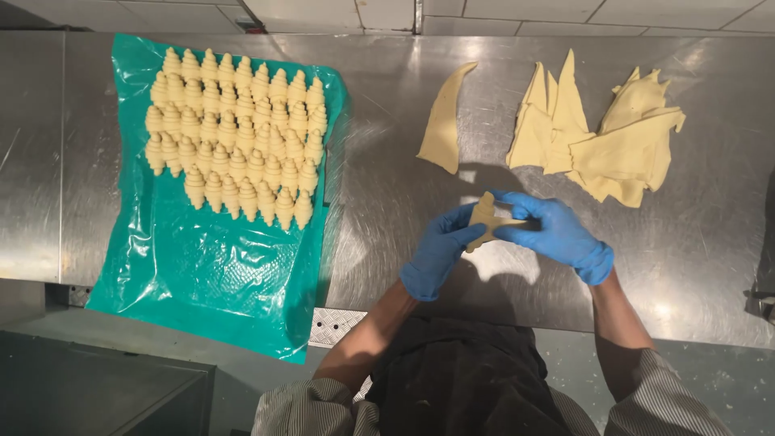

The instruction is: Rolling triangular pieces of dough into croissant shapes on a metal workbench.

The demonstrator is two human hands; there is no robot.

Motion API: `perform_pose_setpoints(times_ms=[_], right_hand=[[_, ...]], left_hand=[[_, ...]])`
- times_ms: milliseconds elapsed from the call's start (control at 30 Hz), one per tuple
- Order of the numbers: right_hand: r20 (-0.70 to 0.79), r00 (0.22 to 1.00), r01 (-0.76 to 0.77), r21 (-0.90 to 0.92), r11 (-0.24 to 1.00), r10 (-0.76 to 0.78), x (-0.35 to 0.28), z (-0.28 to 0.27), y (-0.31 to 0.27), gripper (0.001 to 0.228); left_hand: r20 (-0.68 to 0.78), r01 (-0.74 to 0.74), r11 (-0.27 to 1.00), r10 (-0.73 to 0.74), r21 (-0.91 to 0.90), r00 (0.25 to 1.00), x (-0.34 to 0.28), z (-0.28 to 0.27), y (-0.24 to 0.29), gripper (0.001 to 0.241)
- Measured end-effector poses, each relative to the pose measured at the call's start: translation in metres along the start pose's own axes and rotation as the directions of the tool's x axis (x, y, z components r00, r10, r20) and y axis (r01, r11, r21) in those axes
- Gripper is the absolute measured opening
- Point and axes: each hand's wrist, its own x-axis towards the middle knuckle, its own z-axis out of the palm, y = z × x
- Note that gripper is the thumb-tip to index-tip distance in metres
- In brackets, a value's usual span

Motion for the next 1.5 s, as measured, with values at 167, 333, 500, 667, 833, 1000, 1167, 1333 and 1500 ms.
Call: perform_pose_setpoints(times_ms=[167,333,500,667,833,1000,1167,1333,1500], right_hand=[[-0.054,0.991,0.127,0.189,0.974,-0.119,-0.004,0.000,0.003,0.066],[-0.027,0.999,-0.038,-0.018,0.999,0.038,-0.007,-0.008,-0.008,0.074],[-0.137,0.976,0.150,-0.122,0.981,-0.166,-0.006,-0.006,0.000,0.070],[-0.088,0.995,0.039,-0.109,0.993,-0.048,-0.009,-0.019,-0.016,0.069],[-0.102,0.995,-0.002,-0.087,0.996,-0.007,-0.009,-0.018,-0.005,0.068],[-0.073,0.997,0.042,0.054,0.998,-0.038,-0.007,-0.017,0.001,0.066],[-0.136,0.976,0.182,0.081,0.980,-0.170,-0.006,-0.013,0.004,0.060],[-0.128,0.988,0.075,-0.055,0.996,-0.081,-0.006,-0.016,-0.004,0.063],[-0.159,0.985,0.060,-0.080,0.995,-0.072,-0.005,-0.015,0.012,0.062]], left_hand=[[-0.008,-0.035,0.999,0.035,0.014,0.999,-0.004,0.006,0.002,0.048],[-0.048,0.029,0.992,-0.023,0.125,0.999,-0.001,0.005,-0.001,0.042],[-0.062,0.057,0.998,-0.060,-0.037,0.996,0.001,0.009,-0.012,0.044],[-0.028,0.050,0.998,-0.051,-0.031,0.998,-0.001,0.016,0.002,0.043],[-0.003,0.068,0.980,-0.069,-0.185,0.998,-0.003,0.020,0.007,0.045],[0.046,0.136,0.973,-0.130,-0.185,0.990,-0.005,0.026,0.010,0.046],[0.057,0.118,0.973,-0.109,-0.200,0.992,-0.002,0.019,0.002,0.048],[0.051,0.085,0.991,-0.080,-0.105,0.995,-0.001,0.022,0.008,0.050],[0.126,0.155,0.952,-0.125,-0.263,0.984,0.000,0.022,0.008,0.048]])
